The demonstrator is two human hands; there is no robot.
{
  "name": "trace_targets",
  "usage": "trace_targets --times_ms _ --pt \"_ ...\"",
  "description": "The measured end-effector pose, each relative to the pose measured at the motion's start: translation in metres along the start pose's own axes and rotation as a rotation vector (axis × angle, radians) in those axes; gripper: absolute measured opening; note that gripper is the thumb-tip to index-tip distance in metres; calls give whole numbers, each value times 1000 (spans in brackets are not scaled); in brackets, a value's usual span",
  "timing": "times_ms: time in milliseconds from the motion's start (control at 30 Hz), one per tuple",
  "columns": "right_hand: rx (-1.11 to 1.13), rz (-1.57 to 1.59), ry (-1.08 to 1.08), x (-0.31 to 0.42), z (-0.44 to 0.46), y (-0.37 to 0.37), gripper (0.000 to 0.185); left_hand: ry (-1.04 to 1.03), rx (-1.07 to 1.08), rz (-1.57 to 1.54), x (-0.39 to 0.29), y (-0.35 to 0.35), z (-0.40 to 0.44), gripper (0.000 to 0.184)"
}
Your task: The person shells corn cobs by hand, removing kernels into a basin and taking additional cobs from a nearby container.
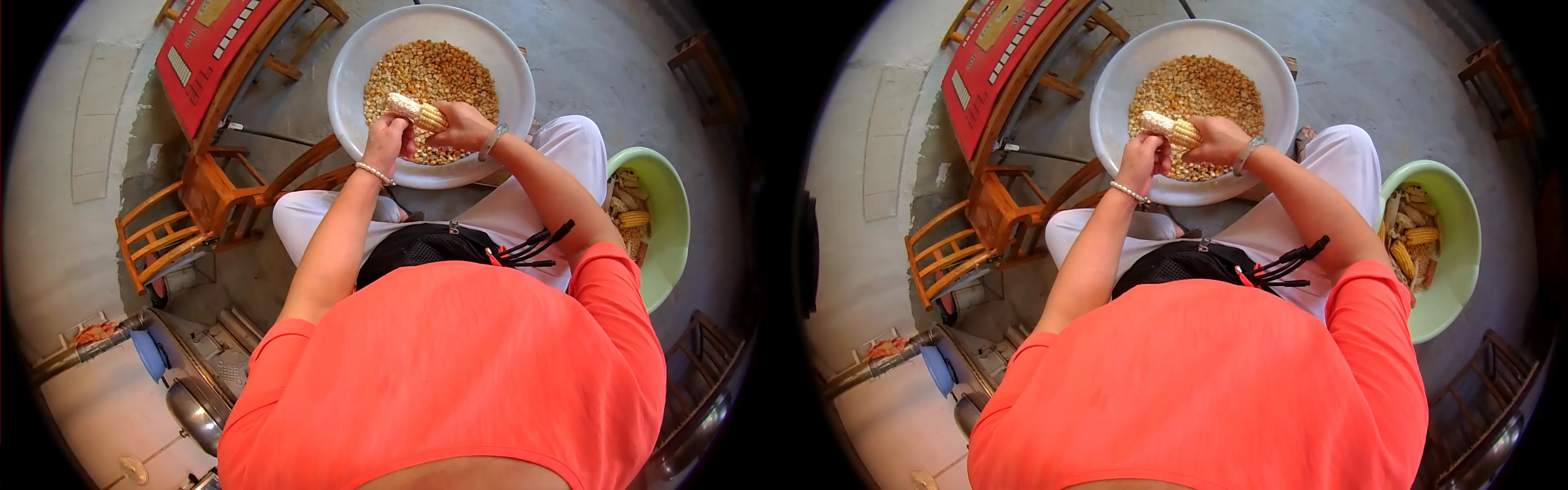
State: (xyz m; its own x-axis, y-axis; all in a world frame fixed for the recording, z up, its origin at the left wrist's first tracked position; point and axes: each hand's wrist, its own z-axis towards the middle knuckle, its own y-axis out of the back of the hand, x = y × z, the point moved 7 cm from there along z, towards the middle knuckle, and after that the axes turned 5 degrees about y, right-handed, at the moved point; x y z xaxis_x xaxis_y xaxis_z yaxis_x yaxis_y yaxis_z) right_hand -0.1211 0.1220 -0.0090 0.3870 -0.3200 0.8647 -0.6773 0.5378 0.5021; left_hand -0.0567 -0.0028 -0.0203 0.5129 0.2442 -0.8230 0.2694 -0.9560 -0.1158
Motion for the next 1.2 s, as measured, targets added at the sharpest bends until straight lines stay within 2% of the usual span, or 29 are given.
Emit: trace_targets --times_ms 100,300,400,500,600,700,900,1000,1200 --pt "-56 -34 2 7 -3 9 38 -73 -72 37 -10 -1 -7 12" --pt "-86 -17 25 3 -2 9 39 -74 -7 82 -9 -5 -6 13" --pt "23 123 -135 1 -5 3 39 -116 10 81 -9 -2 -5 13" --pt "-51 16 17 4 -2 7 41 -154 -94 51 -7 5 -4 14" --pt "-80 -51 44 6 -3 9 42 -158 -147 26 -10 4 -8 14" --pt "-79 -176 32 7 -5 8 39 -133 -113 48 -12 2 -8 17" --pt "-105 -231 20 12 -6 11 33 -29 -29 37 -7 -2 -7 26" --pt "-107 -270 81 16 -8 8 37 6 -4 38 -6 -3 -5 30" --pt "-90 -252 100 17 -7 7 36 -3 27 62 -6 -6 -5 27"
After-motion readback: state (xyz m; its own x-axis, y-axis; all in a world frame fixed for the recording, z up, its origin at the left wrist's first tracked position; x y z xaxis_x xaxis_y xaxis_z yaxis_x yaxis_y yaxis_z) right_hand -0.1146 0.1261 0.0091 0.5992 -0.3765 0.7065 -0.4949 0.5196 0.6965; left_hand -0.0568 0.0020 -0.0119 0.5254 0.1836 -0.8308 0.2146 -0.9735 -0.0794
